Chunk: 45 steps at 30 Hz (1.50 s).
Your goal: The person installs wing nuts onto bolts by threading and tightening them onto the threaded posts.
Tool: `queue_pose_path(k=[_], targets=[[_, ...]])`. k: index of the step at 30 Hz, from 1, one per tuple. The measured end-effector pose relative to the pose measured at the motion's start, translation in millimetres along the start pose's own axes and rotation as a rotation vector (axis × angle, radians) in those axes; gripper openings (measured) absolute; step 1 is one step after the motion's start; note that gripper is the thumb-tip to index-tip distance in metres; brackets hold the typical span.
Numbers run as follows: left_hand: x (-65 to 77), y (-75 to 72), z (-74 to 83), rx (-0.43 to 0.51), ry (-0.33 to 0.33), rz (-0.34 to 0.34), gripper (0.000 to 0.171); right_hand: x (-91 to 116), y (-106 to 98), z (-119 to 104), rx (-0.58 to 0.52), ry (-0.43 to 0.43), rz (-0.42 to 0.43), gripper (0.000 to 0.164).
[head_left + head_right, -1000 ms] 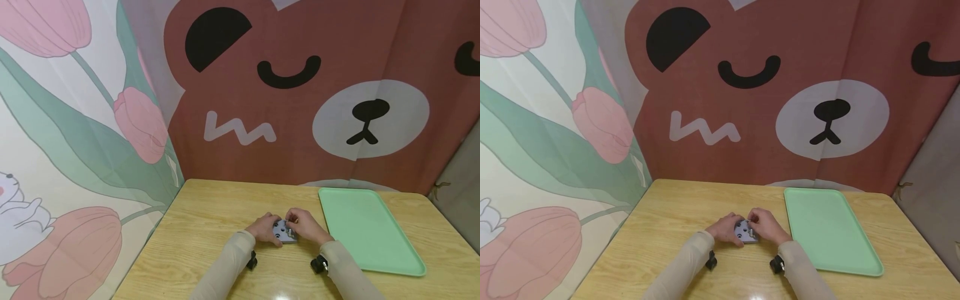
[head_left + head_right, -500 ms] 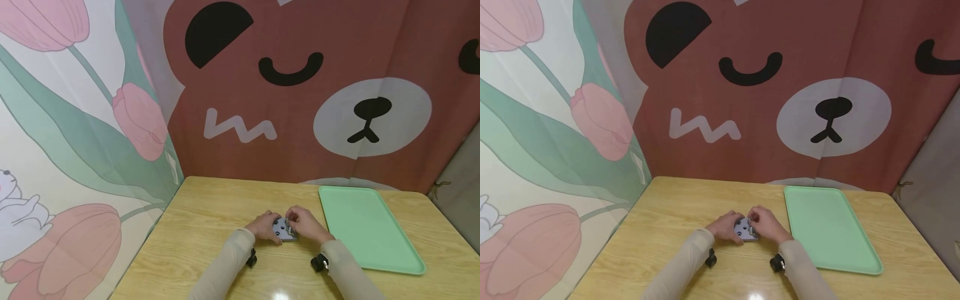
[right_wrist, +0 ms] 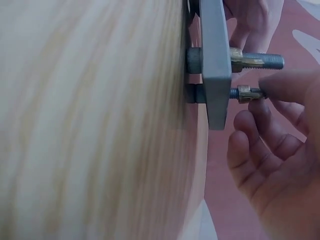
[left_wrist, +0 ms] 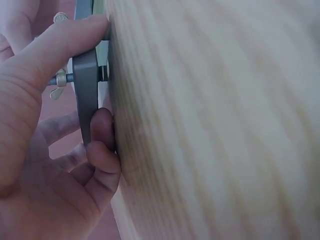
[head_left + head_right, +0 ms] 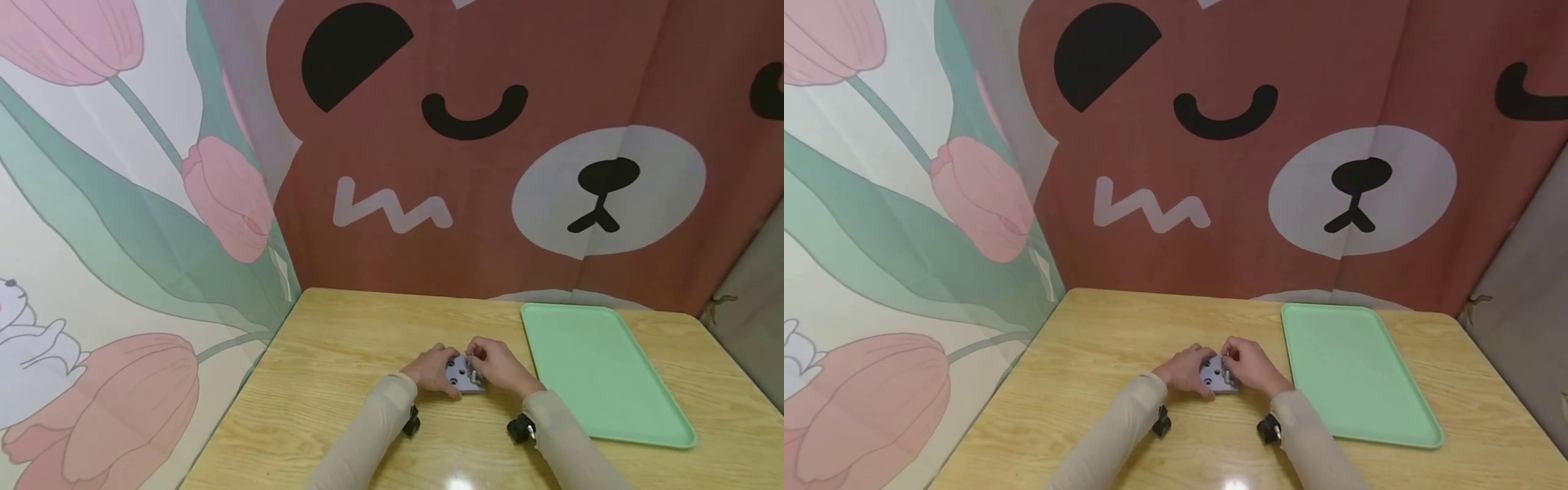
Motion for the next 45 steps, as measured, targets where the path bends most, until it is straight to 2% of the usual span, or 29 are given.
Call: queue_pose_path(k=[6, 16, 24, 30, 39, 45], targets=[[1.0, -1.8, -0.8, -0.006, -0.010, 0.006, 0.084, -0.5, -0.5, 1.4, -0.024, 0.025, -0.020, 0.019], [0.2, 0.7, -0.8, -0.011, -0.009, -0.002, 0.082, 0.2, -0.3, -1.0, 0.010, -0.011, 0.000, 0.011], [1.1, 1.7, 0.9, -0.014, -0.007, -0.006, 0.083, 0.5, 1.2, 2.9, -0.001, 0.037, -0.007, 0.005], [2.3, -0.1, 0.9, -0.018, -0.013, -0.003, 0.083, 0.8, -0.6, 3.0, -0.010, 0.035, -0.006, 0.016], [2.0, 0.4, -1.1, -0.034, -0.021, -0.009, 0.083, -0.7, -2.3, -1.2, 0.010, 0.016, 0.004, 0.014], [3.0, -0.7, -0.4, -0.028, -0.018, -0.002, 0.082, -2.8, 1.0, -2.1, 0.003, 0.020, -0.022, 0.013]])
Point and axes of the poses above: each hand's wrist, its own x-axis away from the middle knuckle, its own y-axis out of the palm, z = x × y, the point moved 9 cm from there along -x, towards the middle knuckle, and after that the axes turned 6 degrees about -z, right-handed, at the moved point
